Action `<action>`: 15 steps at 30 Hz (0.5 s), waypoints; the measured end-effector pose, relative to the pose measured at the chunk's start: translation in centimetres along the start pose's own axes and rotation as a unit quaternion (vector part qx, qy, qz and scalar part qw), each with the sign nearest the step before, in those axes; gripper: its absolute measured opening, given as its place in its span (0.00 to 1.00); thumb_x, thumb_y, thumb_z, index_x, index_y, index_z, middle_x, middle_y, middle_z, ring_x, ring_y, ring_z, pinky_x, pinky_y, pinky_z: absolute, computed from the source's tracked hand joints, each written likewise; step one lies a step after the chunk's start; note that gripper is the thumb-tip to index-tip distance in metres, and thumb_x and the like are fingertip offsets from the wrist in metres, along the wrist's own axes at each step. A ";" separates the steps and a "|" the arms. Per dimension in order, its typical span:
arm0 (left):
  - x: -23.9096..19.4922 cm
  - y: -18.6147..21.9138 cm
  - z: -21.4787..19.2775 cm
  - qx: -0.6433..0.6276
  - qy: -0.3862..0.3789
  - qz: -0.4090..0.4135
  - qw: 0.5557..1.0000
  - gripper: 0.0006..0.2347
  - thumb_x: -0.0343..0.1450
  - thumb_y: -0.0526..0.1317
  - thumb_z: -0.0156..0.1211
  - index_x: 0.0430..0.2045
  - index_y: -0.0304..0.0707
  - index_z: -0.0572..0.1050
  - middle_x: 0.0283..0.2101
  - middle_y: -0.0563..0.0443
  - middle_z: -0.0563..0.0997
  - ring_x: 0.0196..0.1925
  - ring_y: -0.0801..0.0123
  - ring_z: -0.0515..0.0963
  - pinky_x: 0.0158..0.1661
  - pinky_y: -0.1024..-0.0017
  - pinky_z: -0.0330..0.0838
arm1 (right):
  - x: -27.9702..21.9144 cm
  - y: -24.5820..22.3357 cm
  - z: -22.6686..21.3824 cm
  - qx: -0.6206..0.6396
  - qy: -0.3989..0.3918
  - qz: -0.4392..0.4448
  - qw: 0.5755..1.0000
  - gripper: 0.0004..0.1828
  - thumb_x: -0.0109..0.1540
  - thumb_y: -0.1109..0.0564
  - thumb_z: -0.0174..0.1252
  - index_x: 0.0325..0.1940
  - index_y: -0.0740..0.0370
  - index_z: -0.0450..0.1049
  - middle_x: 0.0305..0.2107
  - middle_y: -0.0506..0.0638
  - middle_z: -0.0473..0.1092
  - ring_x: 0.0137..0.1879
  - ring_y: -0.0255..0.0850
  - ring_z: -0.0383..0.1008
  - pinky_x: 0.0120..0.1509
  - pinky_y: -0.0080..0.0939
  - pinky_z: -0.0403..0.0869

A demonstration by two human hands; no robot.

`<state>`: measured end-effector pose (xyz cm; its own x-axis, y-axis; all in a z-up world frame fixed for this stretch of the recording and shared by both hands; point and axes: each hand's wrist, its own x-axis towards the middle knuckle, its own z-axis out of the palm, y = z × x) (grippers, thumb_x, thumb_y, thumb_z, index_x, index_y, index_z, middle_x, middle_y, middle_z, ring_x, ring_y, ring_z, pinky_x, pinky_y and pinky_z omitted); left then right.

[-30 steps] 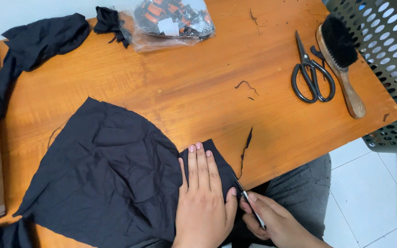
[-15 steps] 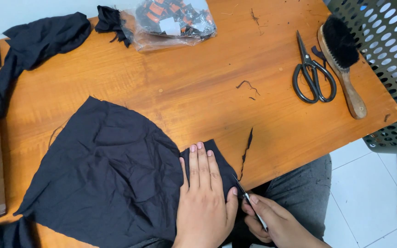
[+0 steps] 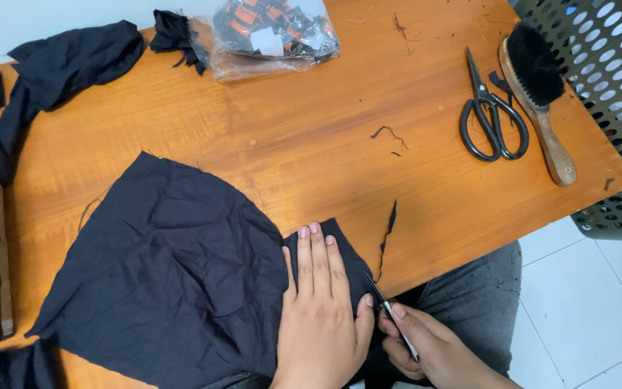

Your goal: The person cuts a piece of black fabric using a small pair of scissors on a wooden table. They trim the edges and remove loose threads from the material.

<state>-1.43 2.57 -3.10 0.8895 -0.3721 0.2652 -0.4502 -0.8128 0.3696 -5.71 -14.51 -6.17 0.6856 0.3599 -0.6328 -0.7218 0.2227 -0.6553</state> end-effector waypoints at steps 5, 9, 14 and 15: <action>0.0 0.0 -0.1 -0.021 0.001 0.000 1.000 0.31 0.60 0.46 0.47 0.48 0.10 0.52 0.56 0.18 0.48 0.62 0.38 0.46 0.58 0.53 0.35 | 0.2 0.3 -0.3 -0.003 -0.013 -0.011 1.000 0.18 0.63 0.51 0.33 0.29 0.68 0.60 0.08 0.49 0.50 0.13 0.35 0.44 0.15 0.33 0.45; 0.0 0.0 -0.2 -0.027 0.001 0.001 1.000 0.31 0.60 0.45 0.47 0.48 0.10 0.52 0.56 0.17 0.48 0.62 0.38 0.45 0.58 0.53 0.35 | 0.4 0.4 -0.4 0.017 -0.020 -0.014 1.000 0.18 0.63 0.51 0.34 0.29 0.68 0.59 0.07 0.48 0.50 0.12 0.35 0.43 0.14 0.33 0.45; 0.0 0.0 -0.1 -0.018 -0.004 0.000 1.000 0.31 0.60 0.46 0.47 0.48 0.11 0.52 0.56 0.17 0.48 0.62 0.38 0.45 0.58 0.53 0.35 | 0.4 0.0 0.1 0.029 -0.023 -0.014 0.999 0.17 0.63 0.51 0.33 0.29 0.67 0.58 0.07 0.48 0.50 0.11 0.34 0.42 0.14 0.32 0.44; 0.0 0.0 -0.1 -0.015 -0.003 0.001 1.000 0.31 0.60 0.46 0.47 0.48 0.10 0.52 0.56 0.17 0.48 0.62 0.38 0.46 0.58 0.53 0.35 | 0.4 -0.2 0.3 0.030 -0.015 -0.017 0.999 0.18 0.63 0.51 0.32 0.28 0.67 0.57 0.07 0.48 0.50 0.11 0.34 0.41 0.14 0.32 0.44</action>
<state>-1.44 2.62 -3.00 0.8887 -0.3768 0.2613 -0.4547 -0.7981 0.3953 -5.31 -14.13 -6.18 0.7073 0.3788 -0.5969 -0.7030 0.2888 -0.6499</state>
